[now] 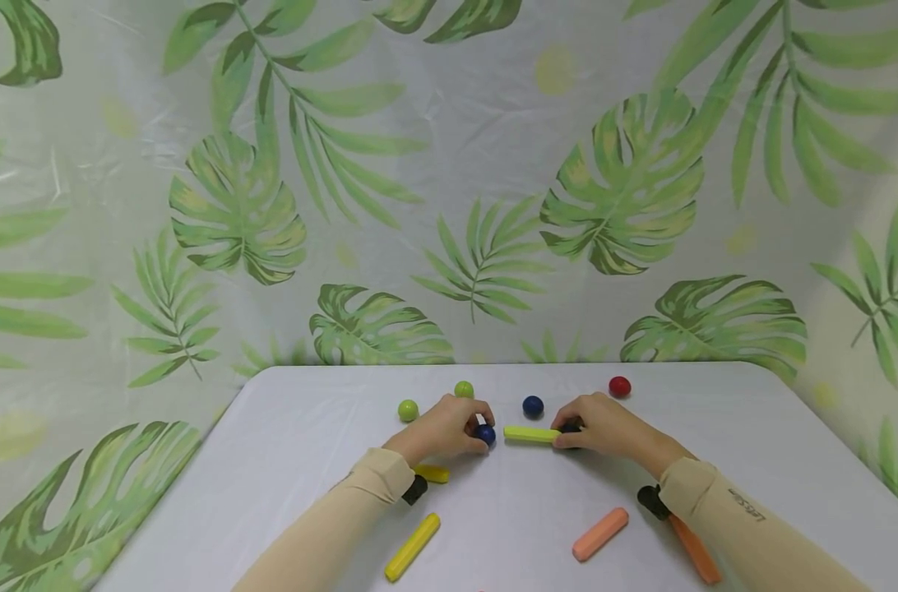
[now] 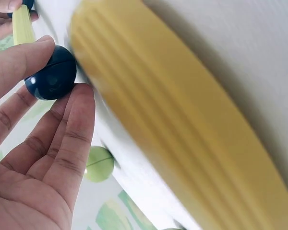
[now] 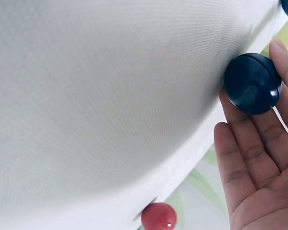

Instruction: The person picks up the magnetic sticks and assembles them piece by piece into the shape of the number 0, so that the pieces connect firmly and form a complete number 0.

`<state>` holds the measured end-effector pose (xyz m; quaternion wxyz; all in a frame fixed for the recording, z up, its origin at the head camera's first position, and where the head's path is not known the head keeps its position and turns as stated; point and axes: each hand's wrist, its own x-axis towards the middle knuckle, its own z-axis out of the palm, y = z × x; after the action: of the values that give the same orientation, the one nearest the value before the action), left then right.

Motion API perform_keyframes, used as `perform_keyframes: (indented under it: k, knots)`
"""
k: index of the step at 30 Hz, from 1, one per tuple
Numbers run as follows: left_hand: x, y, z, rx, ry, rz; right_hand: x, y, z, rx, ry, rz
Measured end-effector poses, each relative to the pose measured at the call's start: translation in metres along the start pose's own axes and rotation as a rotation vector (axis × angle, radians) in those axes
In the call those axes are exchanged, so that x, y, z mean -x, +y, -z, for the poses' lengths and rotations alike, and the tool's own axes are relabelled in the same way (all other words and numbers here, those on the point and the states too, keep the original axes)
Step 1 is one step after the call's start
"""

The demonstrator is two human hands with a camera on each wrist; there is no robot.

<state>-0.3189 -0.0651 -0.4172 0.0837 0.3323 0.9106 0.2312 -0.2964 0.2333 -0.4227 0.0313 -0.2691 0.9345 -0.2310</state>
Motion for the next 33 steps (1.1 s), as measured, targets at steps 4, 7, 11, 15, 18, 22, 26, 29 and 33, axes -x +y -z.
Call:
perform_keyframes:
  k: [4,7,11,15,18,22,26,29,33]
  knots:
    - [-0.0014,-0.0002,-0.0031,-0.009,0.003,-0.017,0.0006,-0.0018,0.0006,-0.003,0.001,0.006]
    - [-0.0026,-0.0007,-0.0048,-0.013,0.006,-0.027,0.0006,-0.0022,0.0007,-0.002,0.001,0.005]
    - [-0.0037,-0.0003,-0.0054,-0.012,0.006,-0.038,0.0005,-0.0016,0.0005,0.001,0.003,-0.002]
    - [-0.0046,0.0002,-0.0058,-0.019,0.005,-0.046,0.0003,-0.0007,0.0003,0.000,0.002,-0.005]
    - [-0.0055,0.0002,-0.0068,-0.022,0.000,-0.044,0.0002,-0.0003,0.0001,0.000,0.001,-0.003]
    - [-0.0069,0.0013,-0.0077,-0.012,-0.009,-0.043,0.0001,-0.0005,0.0000,0.003,-0.001,-0.007]
    - [-0.0081,0.0022,-0.0084,-0.006,-0.011,-0.046,0.0001,-0.0013,-0.0001,0.006,-0.002,-0.015]
    - [-0.0084,0.0023,-0.0088,-0.002,-0.009,-0.047,0.0002,-0.0018,-0.0003,0.011,-0.005,-0.017]
    - [-0.0082,0.0028,-0.0088,0.012,-0.009,-0.051,-0.0001,-0.0019,-0.0010,0.018,-0.006,-0.017]
